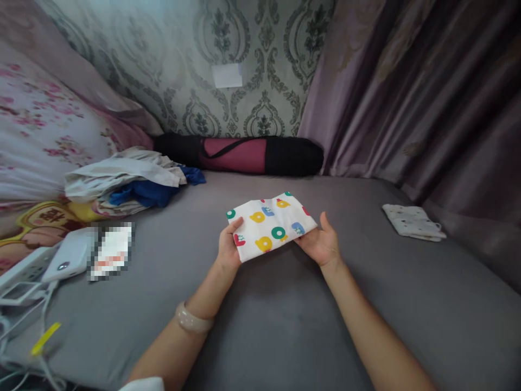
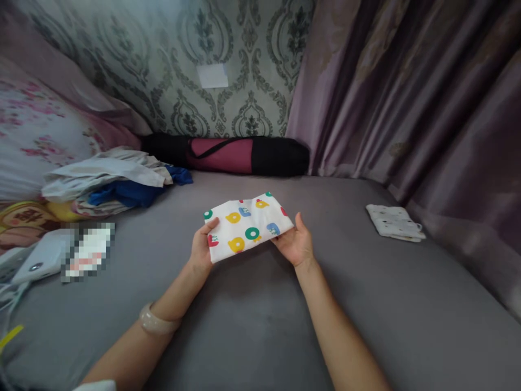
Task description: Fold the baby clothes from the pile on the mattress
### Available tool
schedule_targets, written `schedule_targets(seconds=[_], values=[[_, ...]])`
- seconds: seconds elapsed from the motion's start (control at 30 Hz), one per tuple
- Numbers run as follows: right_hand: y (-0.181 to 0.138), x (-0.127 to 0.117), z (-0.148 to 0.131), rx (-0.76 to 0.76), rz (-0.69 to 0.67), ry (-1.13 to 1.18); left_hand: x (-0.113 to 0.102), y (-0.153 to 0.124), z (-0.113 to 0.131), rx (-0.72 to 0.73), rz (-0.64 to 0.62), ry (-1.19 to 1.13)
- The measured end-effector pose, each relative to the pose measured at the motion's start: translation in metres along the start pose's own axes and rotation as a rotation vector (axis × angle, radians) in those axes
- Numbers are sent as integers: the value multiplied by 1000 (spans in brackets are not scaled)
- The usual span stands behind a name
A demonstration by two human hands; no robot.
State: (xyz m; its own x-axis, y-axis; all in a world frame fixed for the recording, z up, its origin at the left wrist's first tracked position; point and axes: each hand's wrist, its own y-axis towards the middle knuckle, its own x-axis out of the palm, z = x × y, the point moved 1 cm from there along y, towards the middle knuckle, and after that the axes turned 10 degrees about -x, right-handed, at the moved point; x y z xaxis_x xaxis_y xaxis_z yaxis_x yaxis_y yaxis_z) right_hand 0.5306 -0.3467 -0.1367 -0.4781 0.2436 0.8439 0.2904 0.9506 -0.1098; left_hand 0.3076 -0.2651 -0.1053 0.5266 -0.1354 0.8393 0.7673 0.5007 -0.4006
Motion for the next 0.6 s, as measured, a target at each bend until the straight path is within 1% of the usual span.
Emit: schedule_targets(seconds=[0.13,0.27,0.37,0.47,0.53,0.6], values=[[-2,4,14,-19,-62,11,8,-5,-5,10,-17,-12],[-4,10,24,-54,-63,-39,15,-8,-9,-10,-36,17],[-6,13,28,-94,-20,-79,17,-8,-13,-21,-62,20],[-5,18,28,-121,55,-155,18,-7,-15,3,-75,-49],[-4,21,26,-136,90,-217,17,-6,-15,12,-49,-109],[-4,24,24,-143,104,-254,15,-6,-15,-16,-3,-146]])
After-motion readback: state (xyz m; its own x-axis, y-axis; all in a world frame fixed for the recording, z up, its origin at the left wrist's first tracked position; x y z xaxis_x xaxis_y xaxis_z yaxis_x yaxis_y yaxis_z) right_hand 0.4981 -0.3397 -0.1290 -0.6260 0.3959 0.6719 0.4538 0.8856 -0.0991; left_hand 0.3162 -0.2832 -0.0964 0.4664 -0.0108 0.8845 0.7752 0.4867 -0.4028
